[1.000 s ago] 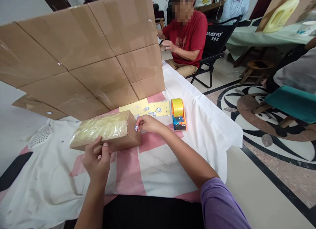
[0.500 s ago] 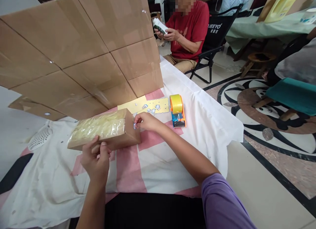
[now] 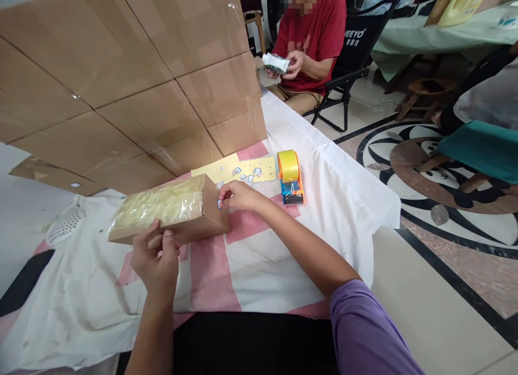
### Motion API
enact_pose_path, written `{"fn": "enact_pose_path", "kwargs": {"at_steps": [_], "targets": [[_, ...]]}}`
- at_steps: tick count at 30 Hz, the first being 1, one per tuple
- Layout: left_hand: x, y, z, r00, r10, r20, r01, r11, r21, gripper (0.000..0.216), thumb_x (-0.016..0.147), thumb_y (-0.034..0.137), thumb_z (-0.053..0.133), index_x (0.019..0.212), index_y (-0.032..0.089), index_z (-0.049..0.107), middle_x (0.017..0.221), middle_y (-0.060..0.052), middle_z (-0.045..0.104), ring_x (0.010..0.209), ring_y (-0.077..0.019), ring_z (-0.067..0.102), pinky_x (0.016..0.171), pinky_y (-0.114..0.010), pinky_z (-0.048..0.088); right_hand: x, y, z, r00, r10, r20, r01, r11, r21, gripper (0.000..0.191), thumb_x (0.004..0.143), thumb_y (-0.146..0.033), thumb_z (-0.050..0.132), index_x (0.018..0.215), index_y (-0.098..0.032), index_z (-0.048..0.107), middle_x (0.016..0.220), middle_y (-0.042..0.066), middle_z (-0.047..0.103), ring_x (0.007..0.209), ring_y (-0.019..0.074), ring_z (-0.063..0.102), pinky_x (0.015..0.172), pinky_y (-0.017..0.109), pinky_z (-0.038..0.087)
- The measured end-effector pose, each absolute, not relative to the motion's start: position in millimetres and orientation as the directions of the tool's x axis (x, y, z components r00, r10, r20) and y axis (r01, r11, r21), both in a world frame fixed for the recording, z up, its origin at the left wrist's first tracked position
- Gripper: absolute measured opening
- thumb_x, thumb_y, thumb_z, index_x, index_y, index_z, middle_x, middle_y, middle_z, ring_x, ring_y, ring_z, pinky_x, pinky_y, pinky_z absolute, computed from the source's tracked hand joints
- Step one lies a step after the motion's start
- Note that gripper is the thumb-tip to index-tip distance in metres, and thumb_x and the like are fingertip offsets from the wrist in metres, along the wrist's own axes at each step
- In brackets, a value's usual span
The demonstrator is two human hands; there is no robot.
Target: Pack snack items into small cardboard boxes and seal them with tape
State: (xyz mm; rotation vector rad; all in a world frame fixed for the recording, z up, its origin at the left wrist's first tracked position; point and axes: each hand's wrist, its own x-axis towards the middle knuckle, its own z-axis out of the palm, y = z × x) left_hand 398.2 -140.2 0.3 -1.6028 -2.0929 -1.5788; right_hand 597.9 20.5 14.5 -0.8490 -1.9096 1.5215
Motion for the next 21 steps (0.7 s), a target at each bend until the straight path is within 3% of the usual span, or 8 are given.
{"fn": "enact_pose_path", "kwargs": {"at_steps": [4,8,14,21], "targets": [[397.3,-140.2,-0.9,-0.447,0.67,0.593,0.755,-0.074,0.652,0.038,0.091,0.036,0.061,0.123,0.015,0.061,0.059,0.007,0.059,0.047,-0.0085,0.052,0.053,-0.022,0.044,598.0,20.6,12.9,-0.549,0.835,0.014,0.223,0.163,-0.961,0.014,0.066,-0.016,0.077,0.071,-0.018,0.064,0.069,-0.004,0.065,0.068,0.0124,0.058,0.061,0.023,0.038],[396.1,-140.4,-2.8,-0.449,0.666,0.595,0.759,-0.066,0.647,0.038,0.092,0.037,0.061,0.123,0.014,0.061,0.058,0.007,0.058,0.047,-0.0084,0.051,0.053,-0.022,0.042,599.4,18.3,15.5,-0.564,0.826,0.002,0.296,0.205,-0.933,0.011,0.072,-0.018,0.074,0.063,-0.016,0.068,0.06,-0.004,0.062,0.061,0.0109,0.052,0.057,0.024,0.032],[396.3,-139.8,-3.5,-0.455,0.669,0.587,0.746,-0.073,0.662,0.039,0.091,0.036,0.062,0.123,0.014,0.061,0.059,0.006,0.06,0.046,-0.0078,0.051,0.051,-0.021,0.042,597.5,14.0,19.0,-0.577,0.816,0.039,0.276,0.239,-0.931,0.016,0.073,-0.006,0.066,0.071,-0.016,0.078,0.068,0.0,0.073,0.068,0.0139,0.061,0.061,0.024,0.038],[395.4,-139.3,-5.8,-0.443,0.669,0.597,0.755,-0.081,0.651,0.039,0.09,0.032,0.064,0.125,0.015,0.061,0.059,0.006,0.059,0.049,-0.0077,0.05,0.056,-0.022,0.042,590.6,2.1,18.2,-0.445,0.887,0.122,0.387,0.313,-0.868,0.021,0.074,-0.004,0.07,0.075,-0.021,0.081,0.083,0.004,0.079,0.08,0.0215,0.069,0.071,0.028,0.045]]}}
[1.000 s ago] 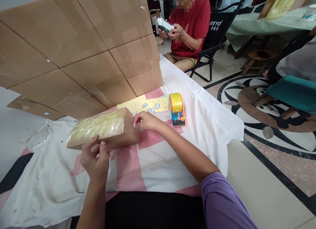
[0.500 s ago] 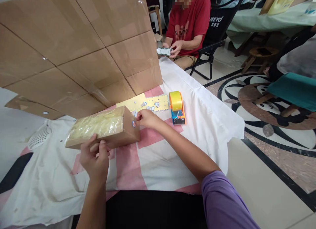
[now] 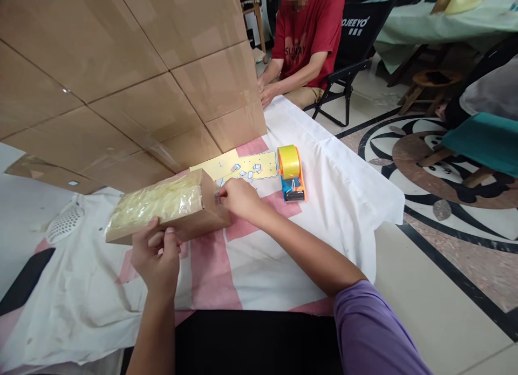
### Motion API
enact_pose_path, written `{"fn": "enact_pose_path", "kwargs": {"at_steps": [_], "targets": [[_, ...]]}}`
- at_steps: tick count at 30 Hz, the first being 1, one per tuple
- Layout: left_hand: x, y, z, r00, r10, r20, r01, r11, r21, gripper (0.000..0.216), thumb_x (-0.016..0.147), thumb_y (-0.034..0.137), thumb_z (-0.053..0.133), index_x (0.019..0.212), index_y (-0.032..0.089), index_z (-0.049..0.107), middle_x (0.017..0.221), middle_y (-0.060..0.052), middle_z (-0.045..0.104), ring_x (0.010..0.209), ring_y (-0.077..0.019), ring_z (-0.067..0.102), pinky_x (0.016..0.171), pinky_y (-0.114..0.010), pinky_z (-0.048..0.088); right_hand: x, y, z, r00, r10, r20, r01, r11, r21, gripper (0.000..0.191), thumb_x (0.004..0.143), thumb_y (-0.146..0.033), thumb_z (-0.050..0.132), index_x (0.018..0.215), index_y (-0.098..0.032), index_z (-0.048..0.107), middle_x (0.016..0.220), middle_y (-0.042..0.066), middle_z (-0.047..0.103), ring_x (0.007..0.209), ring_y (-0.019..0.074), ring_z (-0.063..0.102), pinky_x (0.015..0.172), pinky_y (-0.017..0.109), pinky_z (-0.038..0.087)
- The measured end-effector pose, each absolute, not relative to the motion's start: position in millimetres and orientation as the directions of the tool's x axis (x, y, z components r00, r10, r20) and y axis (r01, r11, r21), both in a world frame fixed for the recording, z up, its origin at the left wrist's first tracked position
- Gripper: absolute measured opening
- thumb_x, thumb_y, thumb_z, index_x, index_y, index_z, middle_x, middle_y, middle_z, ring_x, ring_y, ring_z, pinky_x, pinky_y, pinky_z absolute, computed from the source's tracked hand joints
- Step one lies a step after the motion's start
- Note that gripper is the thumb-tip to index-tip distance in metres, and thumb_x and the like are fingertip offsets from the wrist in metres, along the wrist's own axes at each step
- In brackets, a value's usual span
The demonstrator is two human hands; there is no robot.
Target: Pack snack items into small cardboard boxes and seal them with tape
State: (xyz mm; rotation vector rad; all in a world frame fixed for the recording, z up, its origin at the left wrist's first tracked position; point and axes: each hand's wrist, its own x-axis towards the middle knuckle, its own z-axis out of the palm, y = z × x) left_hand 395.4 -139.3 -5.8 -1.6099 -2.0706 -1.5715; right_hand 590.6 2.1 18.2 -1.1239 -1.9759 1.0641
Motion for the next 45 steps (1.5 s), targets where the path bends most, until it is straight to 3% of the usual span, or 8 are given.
{"fn": "enact_pose_path", "kwargs": {"at_steps": [7,16,21,26,35,40,45], "targets": [[395.3,-138.1,-6.4,-0.438,0.676,0.592,0.748,-0.091,0.657,0.039,0.09,0.029,0.065,0.126,0.016,0.059,0.061,0.007,0.059,0.049,-0.007,0.05,0.055,-0.02,0.042,586.1,-3.5,13.5,-0.405,0.908,0.107,0.36,0.265,-0.894,0.024,0.076,-0.004,0.07,0.085,-0.022,0.083,0.089,0.003,0.08,0.086,0.0206,0.07,0.079,0.027,0.048],[397.8,-134.5,-2.8,-0.425,0.686,0.591,0.745,-0.105,0.659,0.041,0.086,0.026,0.067,0.125,0.017,0.058,0.061,0.008,0.061,0.049,-0.0071,0.051,0.053,-0.019,0.041,584.0,3.5,5.9,-0.443,0.896,-0.036,0.153,0.036,-0.987,0.028,0.077,-0.001,0.058,0.076,-0.016,0.082,0.08,0.001,0.079,0.084,0.0174,0.071,0.075,0.023,0.048],[399.6,-134.8,-2.8,-0.425,0.686,0.591,0.738,-0.116,0.664,0.039,0.088,0.026,0.067,0.125,0.017,0.058,0.061,0.007,0.062,0.049,-0.0073,0.053,0.053,-0.019,0.041,594.3,2.7,14.7,-0.491,0.871,-0.036,0.184,0.063,-0.981,0.028,0.075,0.001,0.057,0.071,-0.015,0.08,0.082,0.003,0.08,0.084,0.019,0.07,0.074,0.024,0.047],[398.5,-134.0,-3.1,-0.431,0.696,0.574,0.714,-0.126,0.689,0.044,0.085,0.027,0.069,0.126,0.017,0.057,0.061,0.008,0.058,0.053,-0.0082,0.056,0.054,-0.019,0.042,588.5,-3.4,6.2,-0.499,0.864,-0.068,0.1,-0.02,-0.995,0.032,0.071,0.003,0.056,0.073,-0.015,0.081,0.079,0.002,0.08,0.084,0.0191,0.071,0.073,0.024,0.047],[399.4,-133.8,-3.5,-0.432,0.704,0.564,0.716,-0.112,0.689,0.046,0.086,0.026,0.066,0.129,0.017,0.055,0.061,0.008,0.059,0.053,-0.0089,0.058,0.056,-0.019,0.045,593.0,-3.0,13.5,-0.441,0.893,-0.091,0.125,-0.04,-0.991,0.032,0.065,0.004,0.054,0.065,-0.016,0.079,0.073,0.002,0.078,0.08,0.0185,0.071,0.072,0.024,0.049],[398.9,-133.4,-2.7,-0.428,0.713,0.555,0.701,-0.126,0.702,0.048,0.084,0.026,0.069,0.129,0.018,0.055,0.062,0.008,0.06,0.053,-0.0085,0.058,0.055,-0.019,0.044,589.9,-5.8,9.9,-0.445,0.891,-0.088,0.036,-0.08,-0.996,0.03,0.064,0.003,0.055,0.06,-0.016,0.077,0.068,0.002,0.076,0.078,0.0178,0.071,0.075,0.024,0.051],[398.1,-132.4,-2.4,-0.428,0.707,0.563,0.707,-0.126,0.695,0.045,0.086,0.027,0.068,0.128,0.017,0.055,0.063,0.007,0.061,0.054,-0.0094,0.06,0.056,-0.02,0.046,586.7,-1.5,2.7,-0.346,0.934,-0.087,0.09,-0.06,-0.994,0.034,0.069,0.004,0.054,0.066,-0.018,0.079,0.073,0.001,0.078,0.08,0.0164,0.071,0.074,0.022,0.05]]}}
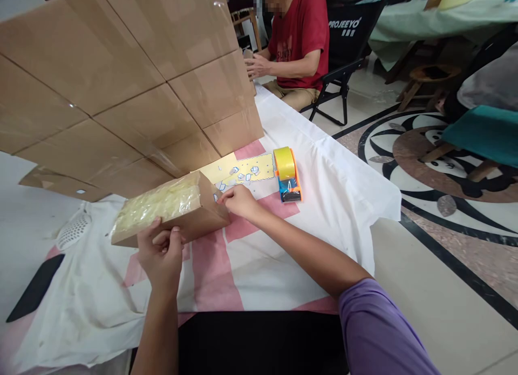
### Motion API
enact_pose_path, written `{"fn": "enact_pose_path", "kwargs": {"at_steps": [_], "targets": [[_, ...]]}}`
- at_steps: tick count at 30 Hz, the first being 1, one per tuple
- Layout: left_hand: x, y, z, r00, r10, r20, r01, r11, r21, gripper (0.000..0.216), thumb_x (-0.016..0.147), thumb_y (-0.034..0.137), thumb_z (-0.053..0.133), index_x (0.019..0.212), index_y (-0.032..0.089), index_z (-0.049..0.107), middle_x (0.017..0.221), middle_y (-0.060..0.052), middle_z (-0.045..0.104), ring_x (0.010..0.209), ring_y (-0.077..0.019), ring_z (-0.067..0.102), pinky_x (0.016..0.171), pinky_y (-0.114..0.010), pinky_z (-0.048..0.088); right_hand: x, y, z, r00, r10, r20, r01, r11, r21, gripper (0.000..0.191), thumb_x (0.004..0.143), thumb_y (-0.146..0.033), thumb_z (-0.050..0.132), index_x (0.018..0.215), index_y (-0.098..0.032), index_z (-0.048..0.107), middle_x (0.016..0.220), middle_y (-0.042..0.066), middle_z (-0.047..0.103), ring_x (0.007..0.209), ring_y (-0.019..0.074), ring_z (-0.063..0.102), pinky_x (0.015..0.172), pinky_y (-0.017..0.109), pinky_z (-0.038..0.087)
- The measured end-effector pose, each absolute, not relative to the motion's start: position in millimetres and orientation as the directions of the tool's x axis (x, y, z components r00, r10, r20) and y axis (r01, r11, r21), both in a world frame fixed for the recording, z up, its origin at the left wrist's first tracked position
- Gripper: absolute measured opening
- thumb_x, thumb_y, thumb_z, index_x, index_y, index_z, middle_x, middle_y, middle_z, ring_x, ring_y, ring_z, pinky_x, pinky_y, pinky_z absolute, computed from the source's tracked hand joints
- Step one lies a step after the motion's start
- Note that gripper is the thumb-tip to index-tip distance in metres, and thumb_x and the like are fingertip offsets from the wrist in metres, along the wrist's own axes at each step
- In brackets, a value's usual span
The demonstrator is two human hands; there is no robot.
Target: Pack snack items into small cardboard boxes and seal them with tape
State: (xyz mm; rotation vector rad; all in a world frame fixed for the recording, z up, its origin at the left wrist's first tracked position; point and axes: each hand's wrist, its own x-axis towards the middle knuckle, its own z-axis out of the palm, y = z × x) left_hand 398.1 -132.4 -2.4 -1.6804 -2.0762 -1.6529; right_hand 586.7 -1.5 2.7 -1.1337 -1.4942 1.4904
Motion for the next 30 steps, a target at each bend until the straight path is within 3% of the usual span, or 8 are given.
{"fn": "enact_pose_path", "kwargs": {"at_steps": [7,11,13,19,26,30], "targets": [[396.4,-131.9,-4.3,-0.427,0.72,0.546,0.692,-0.128,0.71,0.045,0.087,0.027,0.067,0.13,0.018,0.054,0.063,0.007,0.061,0.054,-0.0093,0.06,0.053,-0.019,0.044,579.7,-4.2,-9.8,-0.355,0.934,-0.027,0.072,-0.002,-0.997,0.036,0.075,0.003,0.051,0.082,-0.016,0.082,0.079,0.001,0.078,0.083,0.0172,0.07,0.077,0.023,0.05],[397.8,-131.1,-1.8,-0.43,0.739,0.518,0.661,-0.133,0.738,0.047,0.087,0.028,0.067,0.131,0.018,0.052,0.065,0.007,0.063,0.056,-0.0106,0.063,0.056,-0.021,0.049,573.7,-15.5,-12.4,-0.402,0.909,0.113,0.072,0.154,-0.985,0.043,0.077,0.003,0.049,0.097,-0.017,0.082,0.097,0.003,0.079,0.095,0.0199,0.07,0.085,0.026,0.05],[398.8,-131.0,0.0,-0.43,0.747,0.507,0.646,-0.137,0.751,0.046,0.087,0.028,0.067,0.13,0.018,0.052,0.064,0.007,0.063,0.051,-0.0097,0.06,0.053,-0.02,0.047,572.8,-17.6,-11.3,-0.386,0.916,0.11,0.1,0.16,-0.982,0.046,0.077,0.002,0.05,0.106,-0.018,0.08,0.107,0.005,0.077,0.101,0.0206,0.069,0.089,0.027,0.049],[397.7,-130.3,2.2,-0.434,0.754,0.493,0.593,-0.173,0.787,0.042,0.086,0.027,0.066,0.125,0.018,0.053,0.061,0.008,0.062,0.044,-0.0079,0.053,0.047,-0.019,0.044,570.4,-13.6,-14.4,-0.369,0.929,0.021,0.061,0.047,-0.997,0.059,0.077,0.001,0.046,0.129,-0.014,0.069,0.095,0.004,0.074,0.078,0.0147,0.063,0.079,0.025,0.05],[388.8,-124.6,9.4,-0.42,0.784,0.457,0.478,-0.236,0.846,0.035,0.084,0.029,0.068,0.114,0.017,0.056,0.051,0.01,0.058,0.038,-0.009,0.051,0.042,-0.019,0.042,570.6,-14.1,-14.6,-0.382,0.924,0.022,0.061,0.049,-0.997,0.07,0.07,0.004,0.047,0.134,-0.017,0.067,0.095,0.002,0.072,0.084,0.0144,0.063,0.086,0.026,0.05],[378.9,-123.2,10.1,-0.385,0.82,0.424,0.395,-0.269,0.878,0.035,0.083,0.031,0.07,0.11,0.017,0.056,0.048,0.01,0.057,0.035,-0.0102,0.051,0.037,-0.018,0.038,572.7,-15.7,-9.8,-0.301,0.951,0.067,0.057,0.088,-0.994,0.053,0.073,0.003,0.048,0.111,-0.018,0.078,0.102,0.004,0.075,0.096,0.0182,0.066,0.094,0.029,0.049]]}}
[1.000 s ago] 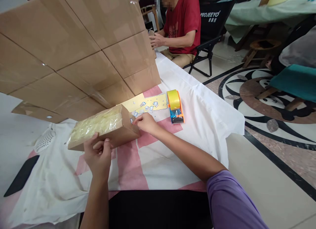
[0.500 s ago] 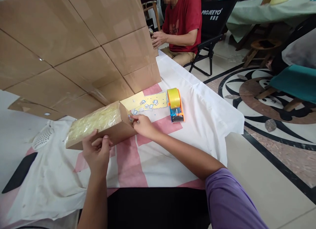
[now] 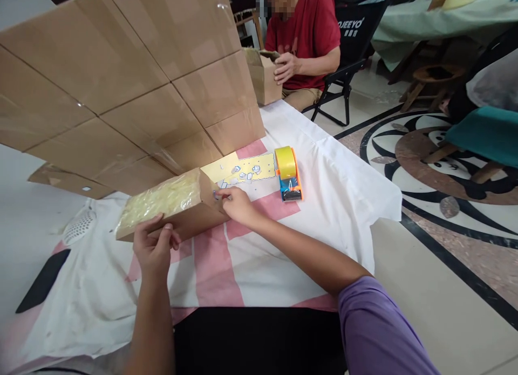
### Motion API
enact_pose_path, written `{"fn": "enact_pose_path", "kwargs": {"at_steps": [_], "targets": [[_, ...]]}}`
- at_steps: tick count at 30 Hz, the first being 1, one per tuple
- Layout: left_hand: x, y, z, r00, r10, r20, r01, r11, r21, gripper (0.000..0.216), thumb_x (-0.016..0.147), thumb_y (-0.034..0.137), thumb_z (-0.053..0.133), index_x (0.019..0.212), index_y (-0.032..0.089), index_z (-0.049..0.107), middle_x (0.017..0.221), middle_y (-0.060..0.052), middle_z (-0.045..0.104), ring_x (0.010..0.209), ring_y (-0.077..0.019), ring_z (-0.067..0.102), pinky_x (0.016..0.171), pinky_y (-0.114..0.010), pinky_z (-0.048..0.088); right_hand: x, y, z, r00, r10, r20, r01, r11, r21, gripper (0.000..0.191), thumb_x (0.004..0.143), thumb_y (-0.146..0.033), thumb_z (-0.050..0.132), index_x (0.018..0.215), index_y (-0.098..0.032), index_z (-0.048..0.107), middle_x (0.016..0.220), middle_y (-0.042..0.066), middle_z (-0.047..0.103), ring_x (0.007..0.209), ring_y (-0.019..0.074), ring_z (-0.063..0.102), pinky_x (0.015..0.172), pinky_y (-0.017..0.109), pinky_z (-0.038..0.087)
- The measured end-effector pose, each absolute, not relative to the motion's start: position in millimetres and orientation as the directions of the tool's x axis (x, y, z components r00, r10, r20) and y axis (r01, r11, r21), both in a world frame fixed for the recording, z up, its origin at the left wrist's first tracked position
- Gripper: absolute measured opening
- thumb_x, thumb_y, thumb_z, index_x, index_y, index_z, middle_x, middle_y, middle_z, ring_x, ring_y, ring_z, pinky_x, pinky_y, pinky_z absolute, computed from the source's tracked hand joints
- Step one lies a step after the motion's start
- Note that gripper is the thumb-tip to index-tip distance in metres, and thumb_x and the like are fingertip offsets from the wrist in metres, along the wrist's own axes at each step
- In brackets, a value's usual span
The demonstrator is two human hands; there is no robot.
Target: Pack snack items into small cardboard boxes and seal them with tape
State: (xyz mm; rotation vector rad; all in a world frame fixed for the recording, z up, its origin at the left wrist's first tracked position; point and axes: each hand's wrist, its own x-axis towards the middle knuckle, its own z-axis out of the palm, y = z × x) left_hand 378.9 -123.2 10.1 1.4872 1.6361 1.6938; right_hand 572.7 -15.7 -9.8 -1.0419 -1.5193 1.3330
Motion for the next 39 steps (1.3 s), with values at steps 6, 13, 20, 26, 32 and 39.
{"fn": "enact_pose_path", "kwargs": {"at_steps": [6,13,20,26,32,39], "targets": [[375.3,-122.3,7.6,-0.394,0.822,0.411,0.376,-0.264,0.888,0.036,0.083,0.031,0.071,0.112,0.017,0.055,0.047,0.01,0.057,0.034,-0.0093,0.051,0.038,-0.018,0.039,572.6,-22.8,-6.3,-0.357,0.929,0.101,0.073,0.135,-0.988,0.046,0.075,0.004,0.048,0.102,-0.017,0.079,0.112,0.006,0.074,0.107,0.0214,0.067,0.098,0.03,0.049],[374.7,-122.0,8.3,-0.347,0.835,0.426,0.352,-0.305,0.885,0.038,0.082,0.029,0.072,0.113,0.018,0.052,0.049,0.01,0.059,0.037,-0.0106,0.054,0.038,-0.018,0.041,568.6,-26.5,-8.0,-0.277,0.956,0.099,0.068,0.122,-0.99,0.037,0.076,0.001,0.052,0.098,-0.016,0.076,0.108,0.006,0.075,0.106,0.0201,0.068,0.097,0.029,0.05],[372.1,-120.7,7.1,-0.359,0.832,0.423,0.353,-0.298,0.887,0.034,0.083,0.029,0.07,0.11,0.019,0.053,0.048,0.011,0.056,0.035,-0.0102,0.053,0.037,-0.019,0.041,572.0,-21.7,-7.4,-0.233,0.972,0.03,0.081,0.05,-0.995,0.037,0.074,0.001,0.051,0.099,-0.014,0.073,0.109,0.007,0.073,0.106,0.0205,0.067,0.096,0.031,0.051],[359.2,-120.8,3.2,-0.382,0.817,0.432,0.353,-0.303,0.885,0.031,0.081,0.032,0.072,0.104,0.019,0.057,0.059,0.01,0.058,0.034,-0.0081,0.051,0.037,-0.021,0.042,582.4,-8.9,-7.7,-0.383,0.924,0.025,0.148,0.088,-0.985,0.035,0.071,-0.005,0.057,0.099,-0.015,0.076,0.119,0.009,0.066,0.107,0.023,0.065,0.098,0.035,0.05],[345.8,-122.2,-3.3,-0.356,0.829,0.431,0.309,-0.331,0.892,0.029,0.082,0.032,0.073,0.103,0.019,0.059,0.05,0.011,0.054,0.032,-0.0095,0.049,0.04,-0.023,0.041,600.0,-10.1,3.2,-0.734,0.645,0.215,0.054,0.37,-0.927,0.126,0.065,-0.027,0.084,0.163,-0.027,0.006,0.169,0.013,0.011,0.155,0.0364,0.012,0.123,0.052,0.021],[337.9,-122.4,-3.6,-0.29,0.85,0.44,0.226,-0.386,0.894,0.026,0.075,0.037,0.079,0.098,0.028,0.07,0.044,0.008,0.054,0.032,-0.0127,0.047,0.035,-0.025,0.038,596.8,-17.4,0.8,-0.715,0.638,0.286,0.122,0.516,-0.848,0.15,0.063,-0.049,0.09,0.158,-0.027,-0.024,0.168,0.021,0.005,0.156,0.0378,0.008,0.123,0.054,0.017]]}}
